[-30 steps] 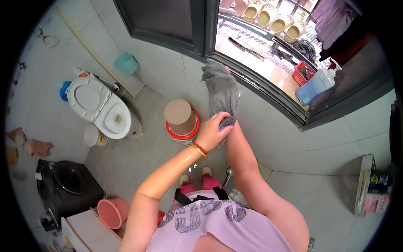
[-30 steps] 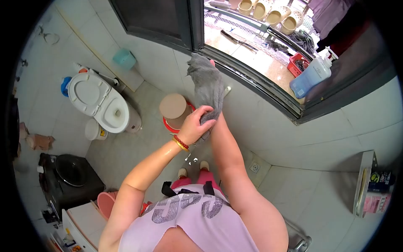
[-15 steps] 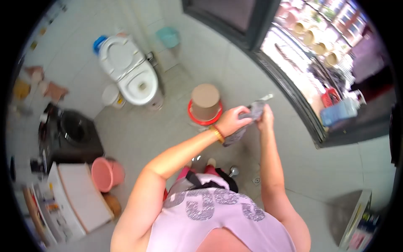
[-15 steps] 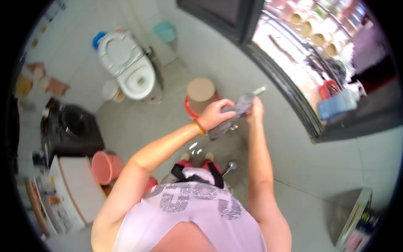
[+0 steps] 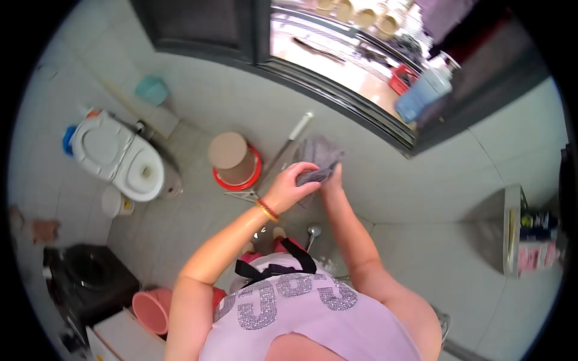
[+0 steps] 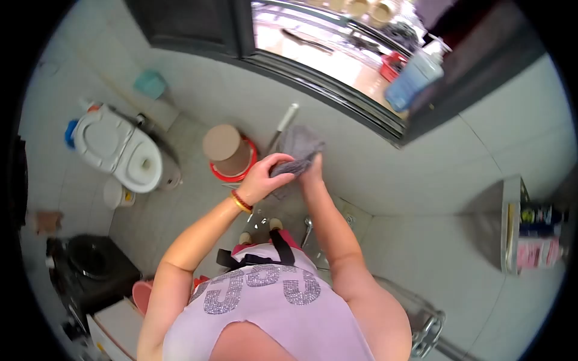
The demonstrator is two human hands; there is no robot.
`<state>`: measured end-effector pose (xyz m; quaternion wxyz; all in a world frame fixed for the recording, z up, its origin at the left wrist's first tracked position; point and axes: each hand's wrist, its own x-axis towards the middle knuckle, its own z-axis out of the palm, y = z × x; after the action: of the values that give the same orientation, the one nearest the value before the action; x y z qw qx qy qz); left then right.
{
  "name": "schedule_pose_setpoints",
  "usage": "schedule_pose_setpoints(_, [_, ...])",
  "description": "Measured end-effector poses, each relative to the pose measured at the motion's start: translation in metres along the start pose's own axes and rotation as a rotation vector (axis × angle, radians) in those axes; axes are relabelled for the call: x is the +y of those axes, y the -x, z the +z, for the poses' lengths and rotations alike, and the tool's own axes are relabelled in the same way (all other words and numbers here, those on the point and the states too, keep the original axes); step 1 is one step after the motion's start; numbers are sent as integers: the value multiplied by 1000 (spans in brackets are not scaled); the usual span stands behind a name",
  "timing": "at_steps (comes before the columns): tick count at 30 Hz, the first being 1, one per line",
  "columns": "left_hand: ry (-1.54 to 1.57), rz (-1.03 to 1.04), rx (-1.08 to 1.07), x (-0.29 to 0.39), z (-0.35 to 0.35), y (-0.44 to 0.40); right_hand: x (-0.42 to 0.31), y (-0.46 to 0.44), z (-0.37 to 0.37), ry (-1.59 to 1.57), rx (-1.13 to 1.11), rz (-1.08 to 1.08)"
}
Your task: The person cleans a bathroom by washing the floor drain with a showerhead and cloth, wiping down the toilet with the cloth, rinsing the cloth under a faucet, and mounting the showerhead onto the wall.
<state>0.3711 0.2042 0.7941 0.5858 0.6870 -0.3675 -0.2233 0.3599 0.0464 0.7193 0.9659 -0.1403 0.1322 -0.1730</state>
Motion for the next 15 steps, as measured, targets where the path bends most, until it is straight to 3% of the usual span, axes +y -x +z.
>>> schedule_pose_setpoints(1, [67, -58, -55, -3, 11, -10, -24, 5, 2, -10, 23, -75])
schedule_pose_setpoints(3, [120, -51, -70, -10, 26, -23, -52, 3, 14, 363, -4, -306])
schedule_pose_setpoints(5, [171, -37, -78, -7, 43, -51, -128, -1, -2, 1048, 3, -872])
schedule_pose_setpoints(7, [362, -50, -148, 2, 59, -73, -168, 24, 36, 1823, 329, -1284])
schedule_pose_setpoints(9, [421, -97, -207, 4, 70, -89, -196, 7, 11, 2055, 514, -1451])
schedule_pose_setpoints(10, [306, -71, -178, 1, 86, -102, -199, -3, 2, 2061, 473, -1428])
schedule_pose_setpoints(12, [194, -60, -173, -11, 124, -120, -212, -6, -10, 2488, 628, -948])
schedule_pose_setpoints(15, [227, -150, -194, -20, 128, -123, -207, -16, -5, 2626, 707, -1045])
